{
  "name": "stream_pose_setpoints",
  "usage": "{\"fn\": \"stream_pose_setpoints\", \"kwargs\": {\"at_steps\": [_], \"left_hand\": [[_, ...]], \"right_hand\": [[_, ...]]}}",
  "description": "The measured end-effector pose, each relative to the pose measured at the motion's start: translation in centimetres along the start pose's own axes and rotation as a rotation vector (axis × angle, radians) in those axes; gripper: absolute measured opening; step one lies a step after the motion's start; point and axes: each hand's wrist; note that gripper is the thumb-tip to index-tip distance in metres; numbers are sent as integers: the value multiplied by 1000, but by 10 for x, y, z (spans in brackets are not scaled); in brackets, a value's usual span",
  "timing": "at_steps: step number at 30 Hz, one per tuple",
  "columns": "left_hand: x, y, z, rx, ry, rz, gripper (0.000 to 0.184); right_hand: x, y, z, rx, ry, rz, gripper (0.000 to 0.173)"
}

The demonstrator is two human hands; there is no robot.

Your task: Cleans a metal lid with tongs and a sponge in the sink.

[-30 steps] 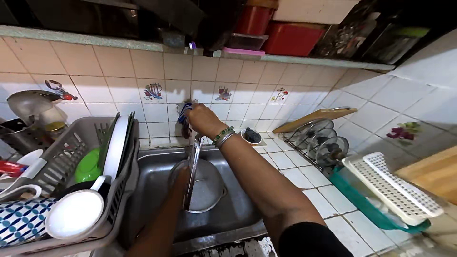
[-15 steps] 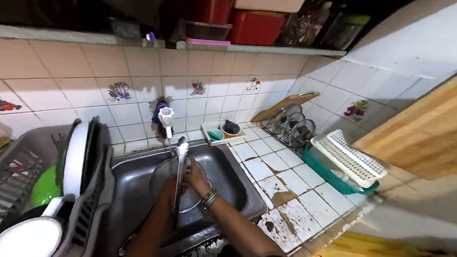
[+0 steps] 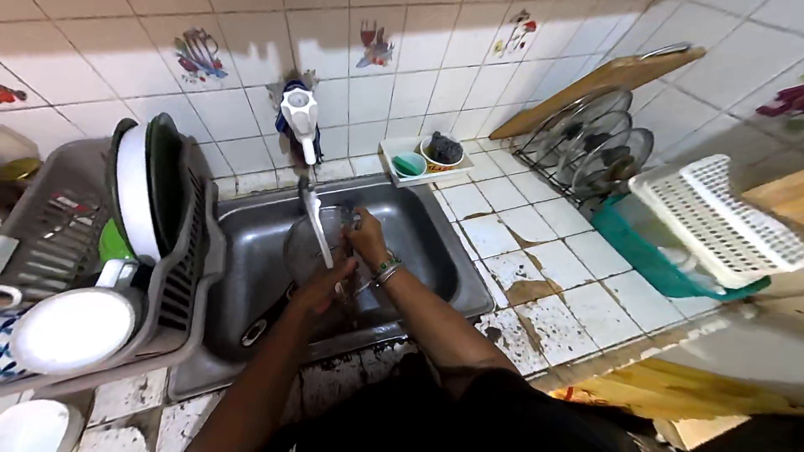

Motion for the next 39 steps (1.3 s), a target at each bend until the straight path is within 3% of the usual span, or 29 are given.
{"fn": "stream_pose_setpoints", "kwargs": {"at_steps": [1, 2, 6, 12, 16, 19, 21, 27, 34, 39], "left_hand": [[2, -5, 3, -34, 20, 60, 37], [6, -6, 3, -60, 23, 98, 31], [11, 3, 5, -120, -70, 291, 34], [22, 13, 13, -190, -187, 671, 35], [26, 5, 9, -187, -243, 812, 28], [26, 6, 2, -204, -314, 861, 29], [26, 6, 4, -226, -340, 884, 31], [21, 9, 5, -292, -388, 913, 39], [15, -11, 26, -400, -482, 949, 31], [17, -6, 36, -488, -600, 1011, 36]], "right_hand": [[0, -1, -1, 49, 34, -20, 47], [2, -1, -2, 95, 60, -50, 45], [-15, 16, -10, 270, -18, -245, 50], [-56, 32, -2, 67, 52, -656, 36], [-69, 23, -5, -39, 117, -563, 39], [-71, 18, -8, -116, 164, -597, 70], [-70, 19, -10, -132, 217, -632, 81], [-78, 7, -12, -233, 308, -451, 57], [-94, -8, -22, -260, 434, -250, 51], [-90, 10, -17, -518, 353, -93, 55]]}}
Point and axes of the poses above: each hand's wrist, its own x-axis towards the middle knuckle, its own y-axis out of the back of the hand, z = x × y, and after that the axes turned 2 degrees about -y, right-handed
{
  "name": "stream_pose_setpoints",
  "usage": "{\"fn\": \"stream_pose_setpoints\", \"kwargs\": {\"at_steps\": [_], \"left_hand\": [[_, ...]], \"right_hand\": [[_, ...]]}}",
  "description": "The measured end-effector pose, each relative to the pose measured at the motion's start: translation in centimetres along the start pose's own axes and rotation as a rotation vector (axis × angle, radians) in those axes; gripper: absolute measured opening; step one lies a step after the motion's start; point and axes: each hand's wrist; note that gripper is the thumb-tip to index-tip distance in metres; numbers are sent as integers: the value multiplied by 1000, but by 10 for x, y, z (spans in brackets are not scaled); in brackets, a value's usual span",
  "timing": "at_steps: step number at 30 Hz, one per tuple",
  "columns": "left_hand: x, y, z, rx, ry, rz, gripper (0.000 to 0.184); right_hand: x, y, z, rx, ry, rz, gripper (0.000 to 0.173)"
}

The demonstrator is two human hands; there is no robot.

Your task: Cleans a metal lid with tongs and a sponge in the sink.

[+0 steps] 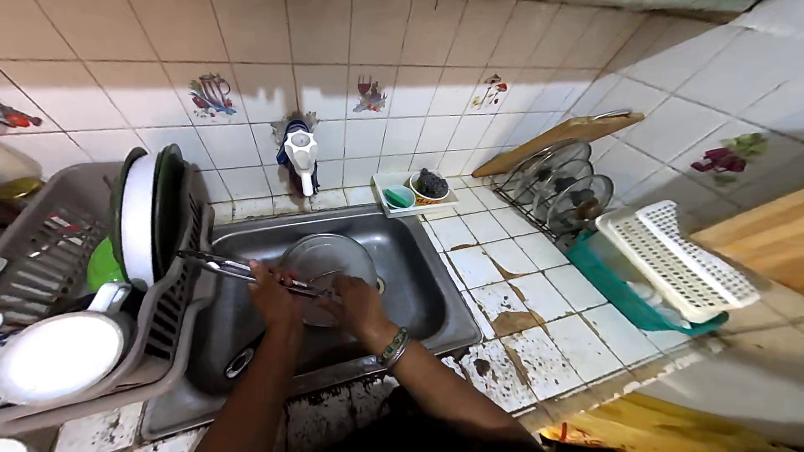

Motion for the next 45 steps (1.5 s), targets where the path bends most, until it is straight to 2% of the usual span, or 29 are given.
{"fn": "stream_pose_setpoints", "kwargs": {"at_steps": [5, 11, 14, 17, 19, 21, 23, 26, 29, 31, 35, 36, 38, 40, 42, 43, 45], "left_hand": [[6, -9, -2, -45, -22, 6, 35], [5, -8, -13, -31, -27, -22, 35], [-7, -6, -19, 43, 32, -72, 35], [-10, -5, -21, 58, 35, -54, 37], [-5, -4, -17, 82, 37, -81, 38], [2, -1, -14, 109, 95, -137, 36], [10, 4, -11, 172, 184, -224, 38], [11, 19, -5, 321, 325, -357, 46], [5, 27, 0, 437, 439, -438, 52], [4, 32, 0, 470, 469, -485, 53], [7, 34, 2, 512, 525, -554, 69], [8, 34, 4, 539, 530, -574, 69], [9, 37, 9, 613, 558, -628, 59], [12, 39, 11, 661, 578, -684, 53], [15, 39, 10, 687, 567, -726, 52], [15, 39, 9, 698, 560, -750, 53], [15, 38, 6, 725, 563, -791, 53]], "right_hand": [[3, -9, 9, 14, 129, 81, 41], [7, -22, 8, -46, 112, 78, 40], [7, -32, 6, -17, 184, 102, 35], [7, -34, 4, -115, 238, 108, 36], [13, -20, 5, -112, 257, 11, 40], [26, 12, 13, 5, 224, -96, 50], [54, 41, 36, 105, 165, 42, 48], [113, 78, 88, 39, 23, 289, 37], [161, 105, 129, -112, -179, 343, 47], [182, 111, 153, -217, -231, 306, 51], [200, 119, 184, -292, -315, 65, 28], [199, 124, 183, -264, -336, 96, 27], [192, 135, 181, -116, -354, 308, 29], [182, 140, 181, 129, -330, 548, 33], [169, 132, 176, 390, -277, 699, 35], [159, 124, 169, 477, -250, 721, 36], [129, 100, 142, 456, -194, 659, 37]]}}
Point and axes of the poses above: each hand's wrist, its own x-axis towards the middle knuckle, its own y-axis out of the back of the hand, z = x × y, and after that the axes turned 2 degrees about -y, right-handed
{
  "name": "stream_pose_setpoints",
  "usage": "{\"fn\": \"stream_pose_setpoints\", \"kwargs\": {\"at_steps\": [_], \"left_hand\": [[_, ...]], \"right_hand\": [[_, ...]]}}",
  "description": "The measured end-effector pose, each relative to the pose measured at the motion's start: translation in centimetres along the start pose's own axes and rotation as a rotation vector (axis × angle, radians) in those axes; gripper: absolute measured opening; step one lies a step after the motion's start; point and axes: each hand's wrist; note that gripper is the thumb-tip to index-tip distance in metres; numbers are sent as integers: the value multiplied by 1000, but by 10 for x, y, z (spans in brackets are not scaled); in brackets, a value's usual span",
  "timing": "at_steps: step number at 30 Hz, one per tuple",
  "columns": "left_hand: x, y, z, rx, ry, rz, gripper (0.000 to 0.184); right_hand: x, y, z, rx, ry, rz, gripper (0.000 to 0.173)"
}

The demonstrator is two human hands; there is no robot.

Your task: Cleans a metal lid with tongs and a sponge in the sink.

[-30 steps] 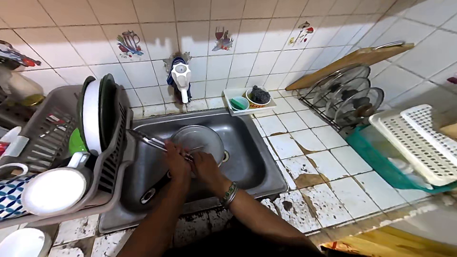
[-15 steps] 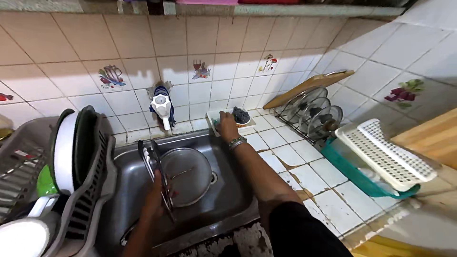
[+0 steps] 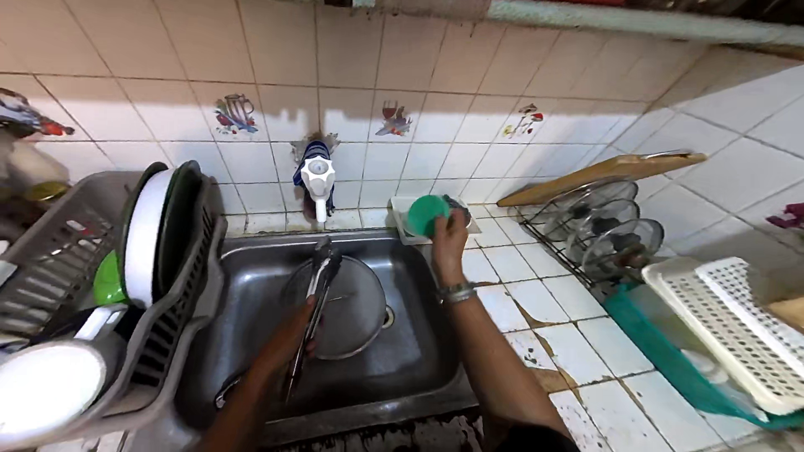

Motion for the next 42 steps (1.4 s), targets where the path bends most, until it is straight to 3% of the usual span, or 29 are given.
{"fn": "stream_pose_setpoints", "kwargs": {"at_steps": [2, 5, 8, 12, 17, 22, 26, 29, 33, 36, 39, 42], "left_hand": [[-1, -5, 1, 30, 19, -25, 45], [-6, -14, 6, 82, 20, -38, 37], [-15, -19, 9, 123, 45, -15, 28], [-25, -17, 7, 218, 61, -42, 31], [-27, -14, 3, 240, 74, -89, 24], [-30, -20, -2, 219, 101, -129, 27], [-32, -18, 0, 250, 88, -118, 28], [-33, -20, -4, 254, 70, -149, 29], [-36, -19, -1, 294, 68, -169, 29], [-38, -23, -4, 259, 0, -235, 33], [-27, -17, -15, 137, -41, -322, 41], [-22, -11, -16, 20, 41, -232, 41]], "right_hand": [[-51, -14, -17, -113, 120, -95, 38], [-128, -41, -22, -172, 454, -273, 33], [-154, -55, -5, -176, 825, -455, 28], [-131, -54, -3, -327, 778, -382, 27], [-175, -56, -7, -243, 761, -416, 23], [-159, -53, 2, -323, 666, -342, 25], [-177, -50, 1, -281, 677, -415, 24], [-167, -47, 7, -299, 558, -371, 27], [-172, -40, 13, -303, 632, -353, 25], [-147, -22, 7, -300, 333, -353, 28], [-135, -18, -3, 165, -90, -319, 30], [-140, -19, -35, 645, -399, -295, 28]]}}
Point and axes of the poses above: each hand's wrist, its own x-axis towards the middle knuckle, its own y-axis out of the back of the hand, z = x × y, and after that the axes turned 2 degrees about -y, right-handed
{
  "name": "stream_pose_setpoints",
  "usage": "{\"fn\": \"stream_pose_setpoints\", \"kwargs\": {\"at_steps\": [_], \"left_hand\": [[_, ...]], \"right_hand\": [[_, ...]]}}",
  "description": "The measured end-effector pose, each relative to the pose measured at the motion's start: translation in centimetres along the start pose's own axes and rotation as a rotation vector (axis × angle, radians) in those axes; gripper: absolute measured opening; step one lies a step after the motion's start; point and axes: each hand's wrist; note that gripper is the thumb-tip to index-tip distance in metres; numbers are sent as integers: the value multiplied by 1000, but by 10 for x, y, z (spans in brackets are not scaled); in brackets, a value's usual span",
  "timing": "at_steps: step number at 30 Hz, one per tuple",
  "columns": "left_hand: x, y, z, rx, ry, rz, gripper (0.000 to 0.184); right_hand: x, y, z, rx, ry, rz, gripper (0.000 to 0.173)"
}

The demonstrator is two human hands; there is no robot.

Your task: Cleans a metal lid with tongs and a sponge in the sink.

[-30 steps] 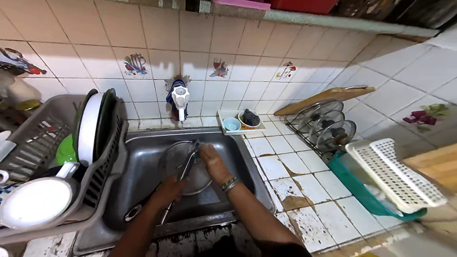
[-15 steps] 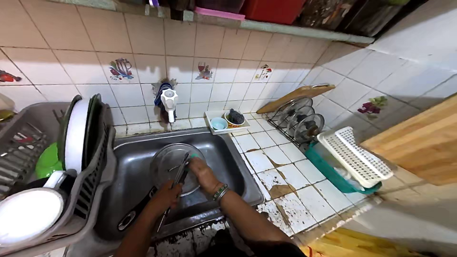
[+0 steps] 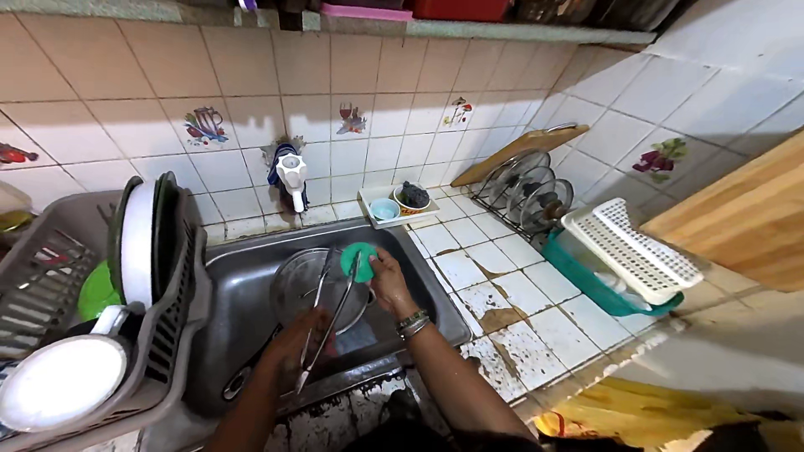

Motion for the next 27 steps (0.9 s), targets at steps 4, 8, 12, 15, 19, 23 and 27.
{"fn": "stream_pose_setpoints", "kwargs": {"at_steps": [4, 8, 12, 15, 19, 23, 27], "left_hand": [[-5, -2, 1, -111, 45, 50, 54], [-9, -4, -5, -65, -71, -13, 57], [-14, -9, 4, 39, -63, 55, 72], [-19, -2, 1, -168, -107, -48, 50], [-12, 10, -2, -265, -131, -168, 50], [-16, 7, 4, -247, -51, -233, 22], [-19, 6, 7, -203, -58, -268, 41]], "right_hand": [[-19, -23, -22, 90, -8, -58, 28], [-26, -36, -28, 32, 25, -77, 38], [-19, -32, -36, -94, 91, -77, 33], [-7, -14, -33, -309, 297, 73, 32], [-16, -9, -4, -654, 684, 87, 32], [-33, -16, 43, -954, 1018, -327, 27], [-9, -4, 45, -1055, 1019, -202, 32]]}}
Point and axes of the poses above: each hand's wrist, its own x-axis towards the middle knuckle, its own y-axis out of the back of the hand, z = x × y, and after that the axes turned 2 degrees about -y, right-handed
